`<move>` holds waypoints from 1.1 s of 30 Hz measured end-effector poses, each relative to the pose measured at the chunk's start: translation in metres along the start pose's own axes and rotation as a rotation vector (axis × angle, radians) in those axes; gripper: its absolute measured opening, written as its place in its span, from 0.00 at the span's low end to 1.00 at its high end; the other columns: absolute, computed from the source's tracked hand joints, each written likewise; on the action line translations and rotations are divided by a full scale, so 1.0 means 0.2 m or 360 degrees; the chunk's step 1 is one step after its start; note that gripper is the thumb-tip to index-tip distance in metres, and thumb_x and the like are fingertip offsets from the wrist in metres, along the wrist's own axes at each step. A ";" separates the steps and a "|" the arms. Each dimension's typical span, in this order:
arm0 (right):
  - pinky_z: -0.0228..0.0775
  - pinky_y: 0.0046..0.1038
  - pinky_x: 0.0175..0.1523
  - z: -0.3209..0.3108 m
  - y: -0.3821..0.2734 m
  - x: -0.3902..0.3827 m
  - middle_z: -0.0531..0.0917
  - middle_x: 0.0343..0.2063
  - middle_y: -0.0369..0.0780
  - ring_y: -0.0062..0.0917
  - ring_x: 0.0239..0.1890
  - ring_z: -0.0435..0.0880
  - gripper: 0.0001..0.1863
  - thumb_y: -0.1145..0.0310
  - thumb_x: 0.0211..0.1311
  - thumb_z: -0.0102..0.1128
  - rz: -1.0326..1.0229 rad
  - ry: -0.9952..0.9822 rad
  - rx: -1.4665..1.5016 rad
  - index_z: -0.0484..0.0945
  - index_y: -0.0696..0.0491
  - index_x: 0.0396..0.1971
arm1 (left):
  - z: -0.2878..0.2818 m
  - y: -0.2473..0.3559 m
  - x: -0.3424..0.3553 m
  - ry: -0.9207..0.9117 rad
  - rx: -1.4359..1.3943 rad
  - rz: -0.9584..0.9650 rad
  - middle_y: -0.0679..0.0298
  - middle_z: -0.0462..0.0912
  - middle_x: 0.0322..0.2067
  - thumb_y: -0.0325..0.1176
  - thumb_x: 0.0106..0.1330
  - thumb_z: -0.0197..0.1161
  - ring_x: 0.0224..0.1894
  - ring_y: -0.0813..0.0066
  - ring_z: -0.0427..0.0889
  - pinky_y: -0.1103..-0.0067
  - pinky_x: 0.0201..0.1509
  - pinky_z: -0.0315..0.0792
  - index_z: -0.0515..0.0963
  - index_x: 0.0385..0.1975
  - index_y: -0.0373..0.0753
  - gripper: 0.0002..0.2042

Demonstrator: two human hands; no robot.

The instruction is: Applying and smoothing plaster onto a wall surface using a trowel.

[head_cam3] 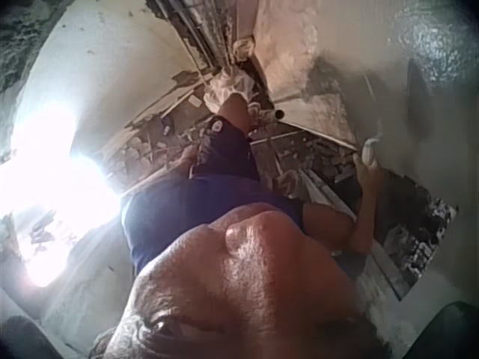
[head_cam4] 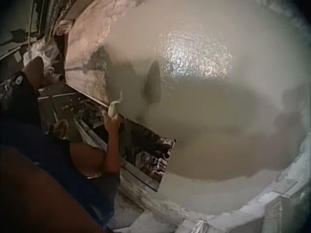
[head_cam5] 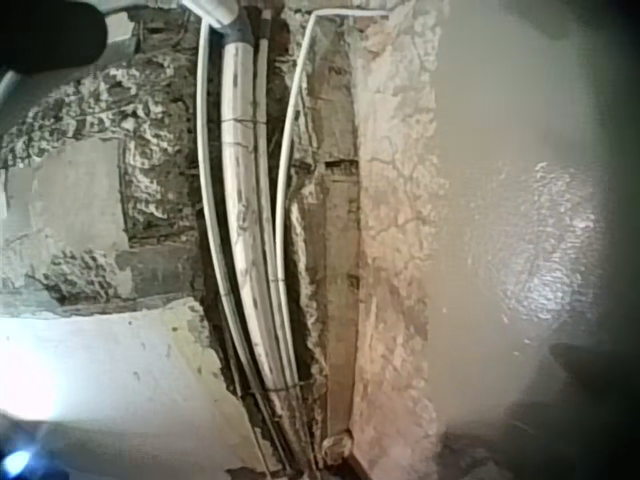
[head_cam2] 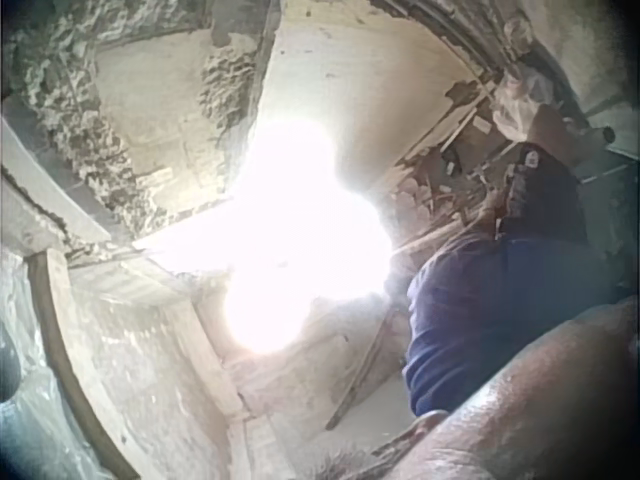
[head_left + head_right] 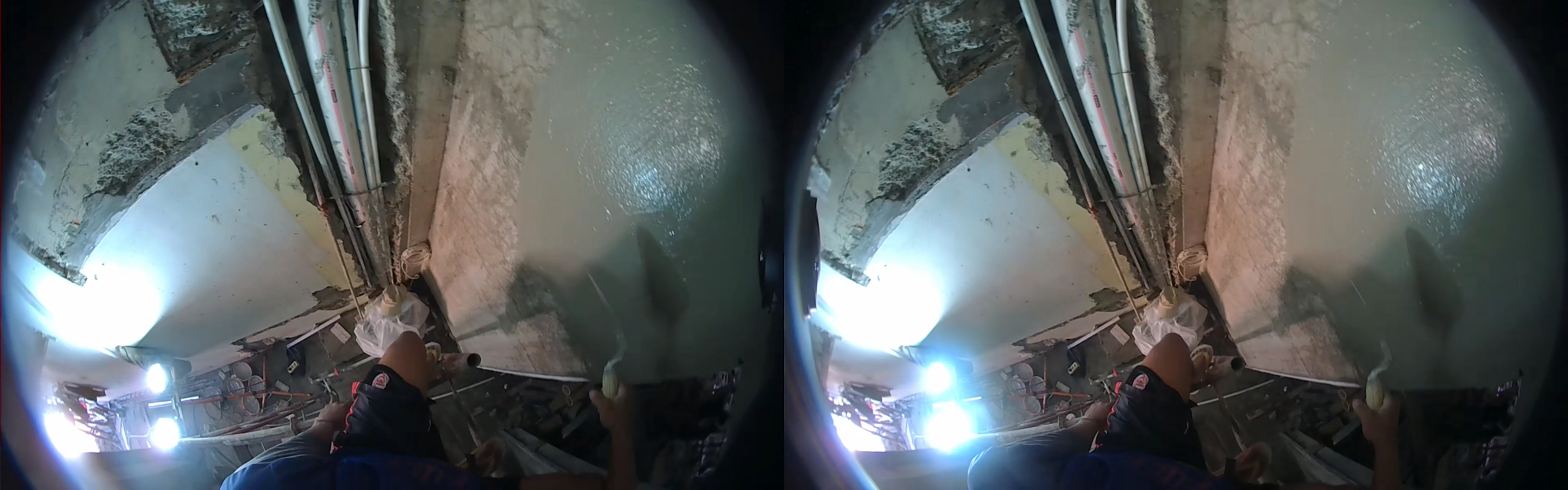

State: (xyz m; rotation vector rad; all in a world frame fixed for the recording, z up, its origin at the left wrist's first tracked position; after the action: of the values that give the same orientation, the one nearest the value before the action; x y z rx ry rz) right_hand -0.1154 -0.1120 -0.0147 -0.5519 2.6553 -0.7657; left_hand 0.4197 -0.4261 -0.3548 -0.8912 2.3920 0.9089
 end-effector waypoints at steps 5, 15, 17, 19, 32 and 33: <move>0.70 0.37 0.44 0.03 0.25 -0.01 0.79 0.31 0.48 0.36 0.35 0.79 0.27 0.62 0.39 0.70 0.0266 -0.0005 0.0058 0.76 0.64 0.39 | 0.04 0.01 0.06 -0.0405 -0.0137 -0.0248 0.49 0.79 0.47 0.37 0.56 0.61 0.52 0.52 0.78 0.62 0.52 0.73 0.66 0.59 0.42 0.28; 0.69 0.39 0.53 0.10 0.33 0.06 0.77 0.43 0.49 0.38 0.48 0.76 0.39 0.56 0.41 0.73 0.0348 -0.0097 -0.0664 0.71 0.61 0.53 | -0.03 -0.01 0.02 -0.0347 -0.0248 -0.0319 0.48 0.75 0.51 0.37 0.56 0.63 0.55 0.52 0.74 0.61 0.55 0.69 0.64 0.61 0.41 0.30; 0.69 0.40 0.49 0.12 0.23 0.07 0.79 0.38 0.52 0.41 0.43 0.79 0.31 0.60 0.38 0.71 0.0419 -0.0091 -0.0490 0.75 0.62 0.44 | -0.04 -0.03 0.03 -0.0327 -0.0248 -0.0327 0.48 0.74 0.51 0.37 0.56 0.63 0.55 0.52 0.73 0.60 0.56 0.68 0.64 0.61 0.41 0.30; 0.67 0.41 0.52 0.08 0.37 0.06 0.78 0.42 0.54 0.44 0.47 0.77 0.33 0.57 0.39 0.72 0.0353 -0.0033 -0.0519 0.74 0.62 0.45 | -0.03 -0.06 0.03 -0.0287 -0.0244 -0.0314 0.48 0.74 0.52 0.37 0.56 0.63 0.56 0.52 0.72 0.60 0.57 0.68 0.64 0.61 0.41 0.31; 0.67 0.44 0.56 0.10 0.07 0.02 0.75 0.49 0.57 0.50 0.53 0.74 0.41 0.49 0.42 0.71 0.0186 -0.0001 -0.0669 0.71 0.61 0.53 | -0.18 -0.41 0.29 0.0072 -0.0300 -0.0401 0.48 0.69 0.57 0.37 0.56 0.64 0.60 0.51 0.67 0.59 0.61 0.62 0.62 0.63 0.40 0.33; 0.68 0.44 0.56 0.08 -0.05 0.02 0.75 0.49 0.57 0.50 0.53 0.74 0.40 0.49 0.42 0.71 0.0045 0.0009 -0.0584 0.71 0.61 0.52 | -0.21 -0.44 0.29 0.0091 -0.0298 -0.0401 0.48 0.68 0.57 0.37 0.56 0.65 0.60 0.51 0.67 0.59 0.61 0.62 0.61 0.63 0.40 0.33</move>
State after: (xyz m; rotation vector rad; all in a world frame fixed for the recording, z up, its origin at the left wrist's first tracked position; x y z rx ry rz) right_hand -0.1090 -0.1285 -0.0235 -0.5989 2.8170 -0.2688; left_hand 0.4334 -0.5316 -0.3974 -1.2721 2.2008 1.0290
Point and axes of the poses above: each hand's wrist, its own x-axis towards the middle knuckle, its own z-axis out of the palm, y = z × x, the point moved 6 cm from there along x, towards the middle knuckle
